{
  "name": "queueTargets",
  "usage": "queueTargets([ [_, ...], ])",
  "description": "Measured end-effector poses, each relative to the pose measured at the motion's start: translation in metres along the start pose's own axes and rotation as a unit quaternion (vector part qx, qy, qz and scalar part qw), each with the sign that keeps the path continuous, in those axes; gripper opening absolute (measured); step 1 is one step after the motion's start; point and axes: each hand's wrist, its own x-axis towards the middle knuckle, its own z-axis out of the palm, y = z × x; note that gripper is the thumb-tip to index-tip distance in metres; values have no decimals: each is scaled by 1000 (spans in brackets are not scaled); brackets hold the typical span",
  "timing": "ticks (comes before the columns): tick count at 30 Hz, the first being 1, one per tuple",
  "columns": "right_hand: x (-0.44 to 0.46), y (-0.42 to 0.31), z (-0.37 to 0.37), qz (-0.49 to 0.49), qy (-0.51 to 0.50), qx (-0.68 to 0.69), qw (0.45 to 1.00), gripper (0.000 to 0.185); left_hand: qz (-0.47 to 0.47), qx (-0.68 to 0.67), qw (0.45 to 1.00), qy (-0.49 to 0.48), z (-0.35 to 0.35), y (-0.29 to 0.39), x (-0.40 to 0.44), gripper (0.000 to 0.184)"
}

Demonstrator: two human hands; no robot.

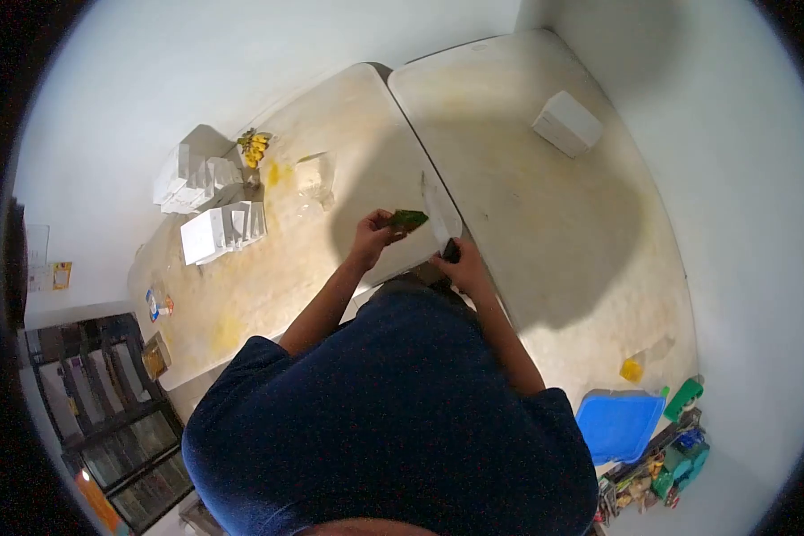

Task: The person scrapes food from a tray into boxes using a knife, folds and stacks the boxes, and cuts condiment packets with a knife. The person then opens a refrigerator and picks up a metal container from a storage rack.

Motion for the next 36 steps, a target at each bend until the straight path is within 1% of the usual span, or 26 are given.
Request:
queueTargets([
  [2,-7,-33,3,35,-37,67,996,24,-33,48,998,-33,-14,-9,-6,15],
  [3,-8,-32,9,44,-32,82,995,24,-58,40,997,-33,-16,-10,-11,18],
  [5,-8,-26,21,62,-18,107,992,26,-87,-27,996,-17,-21,-15,-21,22],
  [6,-9,-26,24,46,-15,92,995,26,-101,-63,993,-7,-21,-17,-29,24],
  [8,-10,-29,33,14,-15,66,998,28,-106,-114,988,8,-28,-20,-38,25],
  [11,-19,-40,53,30,-23,103,994,26,-135,-160,978,11,-40,-14,-49,22],
  [12,-25,-40,61,14,-11,90,996,26,-148,-172,974,8,-44,-13,-53,21],
  [14,-30,-40,82,-26,10,64,998,27,-159,-172,970,-60,-65,-25,-57,18],
  [15,-32,-39,94,-39,38,8,998,27,-161,-171,968,-90,-80,-30,-60,17],
  [17,-45,-32,118,-63,91,-98,989,27,-164,-169,965,-115,-100,-36,-71,15],
  [18,-53,-38,129,-36,74,-103,991,30,-168,-167,963,-127,-110,-38,-78,15],
  [19,-61,-51,139,-9,58,-107,993,33,-164,-166,961,-149,-114,-22,-91,10],
  [20,-66,-60,149,15,43,-113,993,37,-173,-122,965,-154,-123,-13,-100,12],
  [21,-73,-50,166,7,59,-60,996,37,-181,-79,968,-157,-133,-6,-111,13],
  [22,-82,-46,186,2,67,-62,996,33,-188,-35,968,-160,-147,0,-124,14],
  [24,-96,-50,220,-13,88,-66,994,25,-133,-16,969,-208,-184,-3,-147,20],
  [25,-103,-56,236,-24,98,-76,992,26,-103,-2,967,-235,-200,-1,-154,23],
  [27,-123,-69,270,-42,117,-100,987,28,-109,43,960,-254,-229,8,-171,27],
  [28,-132,-74,283,-45,101,-80,991,23,-114,63,956,-261,-240,14,-183,30],
  [30,-146,-88,307,-52,70,-40,995,13,-145,60,953,-259,-258,26,-199,32],
  [31,-152,-98,314,-39,57,-25,997,13,-161,58,951,-259,-267,29,-207,33],
  [33,-162,-121,323,-11,34,1,999,13,-192,49,949,-244,-303,7,-202,41],
  [34,-165,-127,327,-24,40,-3,999,12,-207,43,948,-236,-313,6,-202,45],
  [36,-170,-138,338,-50,51,-12,997,13,-174,83,959,-205,-330,16,-209,47],
])
